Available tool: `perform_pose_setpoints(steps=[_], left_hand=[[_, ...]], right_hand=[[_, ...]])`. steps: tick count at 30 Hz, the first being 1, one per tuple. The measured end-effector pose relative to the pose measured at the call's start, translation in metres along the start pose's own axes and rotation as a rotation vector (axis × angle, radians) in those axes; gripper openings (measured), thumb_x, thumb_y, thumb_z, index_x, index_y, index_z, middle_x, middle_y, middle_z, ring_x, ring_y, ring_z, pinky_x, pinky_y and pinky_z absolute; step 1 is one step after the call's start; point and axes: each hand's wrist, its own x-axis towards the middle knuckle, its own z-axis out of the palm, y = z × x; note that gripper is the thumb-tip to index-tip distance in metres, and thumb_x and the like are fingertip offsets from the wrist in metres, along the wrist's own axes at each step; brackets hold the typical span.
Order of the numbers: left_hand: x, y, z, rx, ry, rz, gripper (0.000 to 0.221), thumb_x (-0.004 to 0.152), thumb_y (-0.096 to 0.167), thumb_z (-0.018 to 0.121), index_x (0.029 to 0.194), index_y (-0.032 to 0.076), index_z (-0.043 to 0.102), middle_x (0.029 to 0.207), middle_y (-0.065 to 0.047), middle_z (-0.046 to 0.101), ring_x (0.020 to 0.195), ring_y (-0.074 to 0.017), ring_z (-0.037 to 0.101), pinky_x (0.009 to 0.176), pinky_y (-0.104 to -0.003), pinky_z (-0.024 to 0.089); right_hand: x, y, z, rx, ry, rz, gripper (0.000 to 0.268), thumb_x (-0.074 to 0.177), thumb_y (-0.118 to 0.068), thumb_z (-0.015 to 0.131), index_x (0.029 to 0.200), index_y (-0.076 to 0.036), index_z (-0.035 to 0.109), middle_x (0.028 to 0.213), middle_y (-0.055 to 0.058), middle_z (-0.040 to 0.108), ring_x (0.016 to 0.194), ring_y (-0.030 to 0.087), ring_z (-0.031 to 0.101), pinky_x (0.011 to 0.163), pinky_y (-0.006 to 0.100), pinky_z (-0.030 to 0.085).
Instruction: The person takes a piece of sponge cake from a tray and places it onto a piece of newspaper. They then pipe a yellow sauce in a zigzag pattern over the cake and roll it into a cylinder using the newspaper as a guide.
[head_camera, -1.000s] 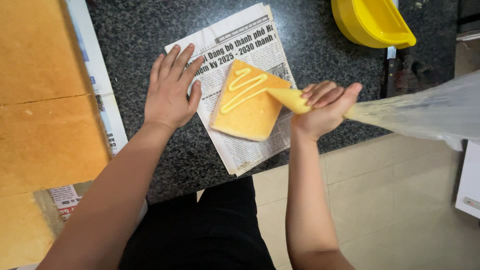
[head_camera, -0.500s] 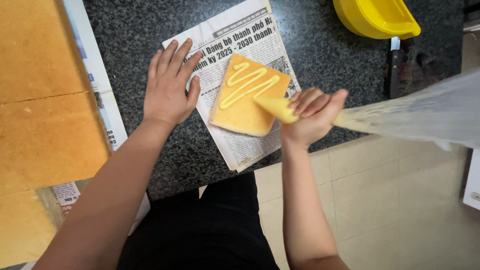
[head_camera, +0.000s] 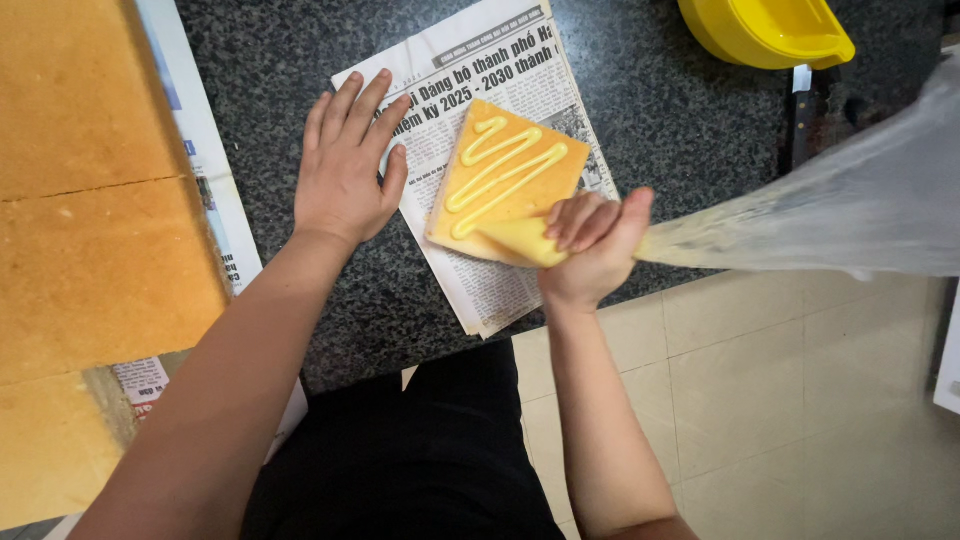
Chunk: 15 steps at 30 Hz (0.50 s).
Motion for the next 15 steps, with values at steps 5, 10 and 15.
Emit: perform_pose_setpoints(steps=[5,10,15], left_hand=[[0.000,0.001,0.000,-0.006,0.000,0.000,0.050,0.105,0.026,0.049,0.155,0.016,0.050,0.166,-0.007,0.036,0.155,-0.0268,0.026,0.130,-0.048,0.014],[0.000,0.001,-0.001,-0.007,-0.004,-0.004,0.050,0.106,0.026,0.049,0.155,0.016,0.050,0.166,-0.007,0.036,0.155,-0.0268,0.026,0.130,-0.048,0.014],[0.000,0.001,-0.002,-0.009,-0.019,-0.008,0.051,0.105,0.026,0.049,0.155,0.015,0.050,0.166,-0.007,0.035,0.155,-0.0272,0.025,0.130,-0.048,0.014]], right_hand=[[0.031,-0.005,-0.024,-0.050,0.040,-0.137,0.063,0.116,-0.043,0.028,0.060,-0.017,0.030,0.051,0.001,0.032,0.042,0.013,0.029,0.049,0.030,0.036],[0.056,-0.014,-0.046,-0.083,0.121,-0.185,0.062,0.116,-0.043,0.029,0.060,-0.018,0.030,0.051,0.001,0.033,0.042,0.013,0.029,0.047,0.029,0.035],[0.062,-0.017,-0.056,-0.019,0.157,-0.190,0.062,0.117,-0.044,0.030,0.061,-0.018,0.030,0.053,0.002,0.033,0.043,0.013,0.029,0.049,0.030,0.035]])
